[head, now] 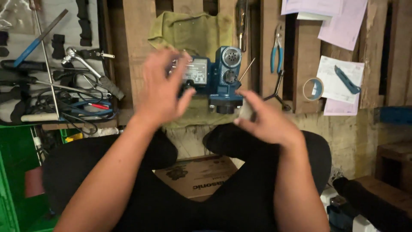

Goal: Cleaning a water pump with a cloth and assembling components using a T-handle wrench on a wooden pallet.

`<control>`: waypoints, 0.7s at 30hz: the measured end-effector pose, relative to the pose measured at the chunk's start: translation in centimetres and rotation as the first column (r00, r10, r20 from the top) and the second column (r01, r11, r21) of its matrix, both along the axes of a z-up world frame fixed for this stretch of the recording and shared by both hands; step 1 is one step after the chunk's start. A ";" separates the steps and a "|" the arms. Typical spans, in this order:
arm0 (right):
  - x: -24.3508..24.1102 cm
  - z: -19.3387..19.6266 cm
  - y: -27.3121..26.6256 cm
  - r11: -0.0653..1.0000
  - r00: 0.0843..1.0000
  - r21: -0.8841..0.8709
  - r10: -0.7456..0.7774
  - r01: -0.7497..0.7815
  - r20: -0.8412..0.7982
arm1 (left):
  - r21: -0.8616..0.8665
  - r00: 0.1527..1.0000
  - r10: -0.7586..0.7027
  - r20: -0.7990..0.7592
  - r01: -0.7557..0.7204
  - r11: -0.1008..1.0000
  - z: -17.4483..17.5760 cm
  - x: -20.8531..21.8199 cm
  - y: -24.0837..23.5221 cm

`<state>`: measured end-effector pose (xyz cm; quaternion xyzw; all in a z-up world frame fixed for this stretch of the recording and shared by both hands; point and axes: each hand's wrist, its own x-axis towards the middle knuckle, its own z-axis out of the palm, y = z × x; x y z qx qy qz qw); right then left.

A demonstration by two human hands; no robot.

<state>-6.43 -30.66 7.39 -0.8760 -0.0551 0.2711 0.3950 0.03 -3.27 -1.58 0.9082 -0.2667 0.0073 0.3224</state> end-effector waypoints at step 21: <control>0.7 -4.9 3.4 0.925 0.929 -0.198 -0.272 0.324 0.252 | -0.229 0.991 -0.069 -0.112 0.042 0.972 -2.3 2.7 1.3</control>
